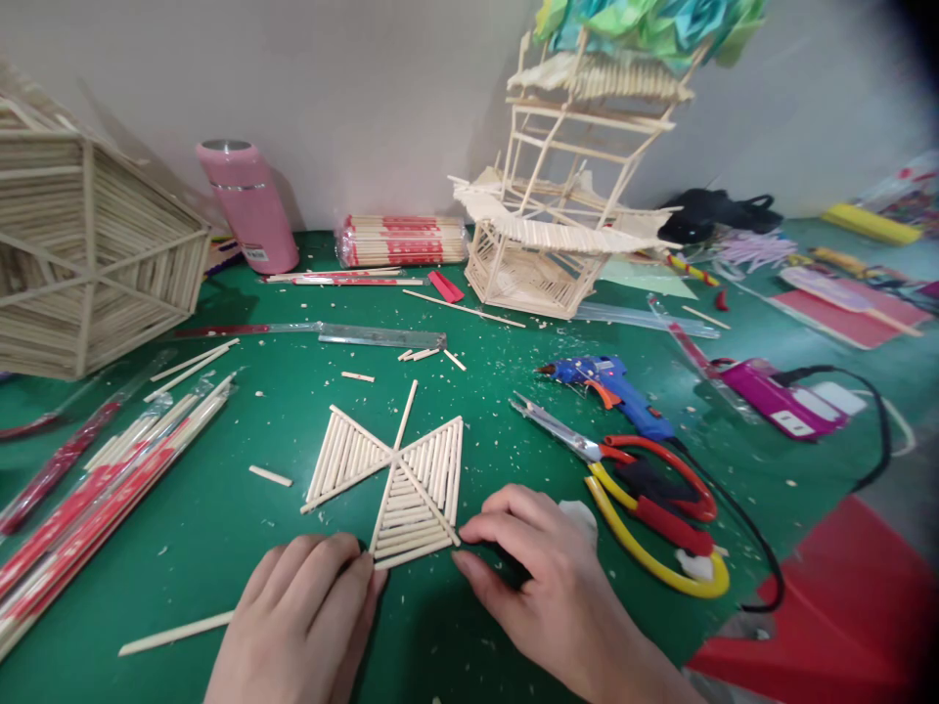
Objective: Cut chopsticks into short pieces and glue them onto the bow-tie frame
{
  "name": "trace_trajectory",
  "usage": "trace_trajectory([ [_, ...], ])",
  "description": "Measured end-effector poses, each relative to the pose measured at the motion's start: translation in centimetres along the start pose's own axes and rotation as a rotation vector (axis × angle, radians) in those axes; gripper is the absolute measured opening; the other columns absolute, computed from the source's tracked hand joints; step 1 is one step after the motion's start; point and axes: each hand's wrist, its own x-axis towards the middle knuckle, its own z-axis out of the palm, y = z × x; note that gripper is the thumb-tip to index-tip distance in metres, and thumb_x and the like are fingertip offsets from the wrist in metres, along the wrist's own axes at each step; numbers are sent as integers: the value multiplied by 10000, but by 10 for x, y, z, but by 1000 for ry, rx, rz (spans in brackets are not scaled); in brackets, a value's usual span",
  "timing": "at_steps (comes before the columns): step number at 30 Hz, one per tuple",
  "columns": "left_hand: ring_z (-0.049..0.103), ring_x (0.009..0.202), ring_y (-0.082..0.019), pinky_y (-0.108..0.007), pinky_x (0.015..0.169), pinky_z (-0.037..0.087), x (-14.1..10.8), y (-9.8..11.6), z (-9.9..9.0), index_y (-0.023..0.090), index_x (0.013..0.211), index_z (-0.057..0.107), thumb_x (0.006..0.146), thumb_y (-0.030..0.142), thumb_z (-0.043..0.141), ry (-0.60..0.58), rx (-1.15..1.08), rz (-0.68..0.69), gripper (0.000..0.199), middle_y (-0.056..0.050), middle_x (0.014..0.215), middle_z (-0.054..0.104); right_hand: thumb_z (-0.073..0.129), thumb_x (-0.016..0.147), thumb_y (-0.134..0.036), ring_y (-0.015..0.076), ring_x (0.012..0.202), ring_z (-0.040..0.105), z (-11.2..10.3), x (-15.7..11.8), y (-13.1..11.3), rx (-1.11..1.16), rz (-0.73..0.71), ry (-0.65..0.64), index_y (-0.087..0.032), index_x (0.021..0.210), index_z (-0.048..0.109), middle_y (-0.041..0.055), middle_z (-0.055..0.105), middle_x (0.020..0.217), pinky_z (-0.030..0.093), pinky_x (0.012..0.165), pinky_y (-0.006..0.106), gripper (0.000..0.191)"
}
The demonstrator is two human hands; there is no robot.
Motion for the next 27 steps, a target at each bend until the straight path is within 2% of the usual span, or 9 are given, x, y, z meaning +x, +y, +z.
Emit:
trace_trajectory([
  [6,558,739,-160,-289,653,438,0,0,0,198,848,584,840,176,476,-14,15,-4,110,-25,846,626,545,735,-154,154,662,538,-1,0,-1,0,-2,-6,-194,749,619,29,579,733,386,580,279,85],
  [15,548,748,-172,-305,646,451,1,1,-1,184,849,577,830,162,489,-33,4,-4,93,-38,856,614,559,748,-186,155,652,531,2,2,-1,-40,-9,-18,-204,727,618,20,580,717,350,572,283,65],
  [22,545,711,-152,-285,639,481,3,5,-3,172,799,580,845,139,441,-27,-52,-63,150,-38,821,604,555,781,-231,139,636,534,3,3,-2,-64,-11,-4,-207,745,627,13,583,721,353,572,268,84],
  [27,542,736,-151,-277,665,490,5,6,-5,165,835,577,832,132,469,-33,-139,-87,112,-48,842,583,559,792,-240,131,614,532,4,3,-1,-73,-25,11,-210,718,629,6,587,693,335,563,263,106],
])
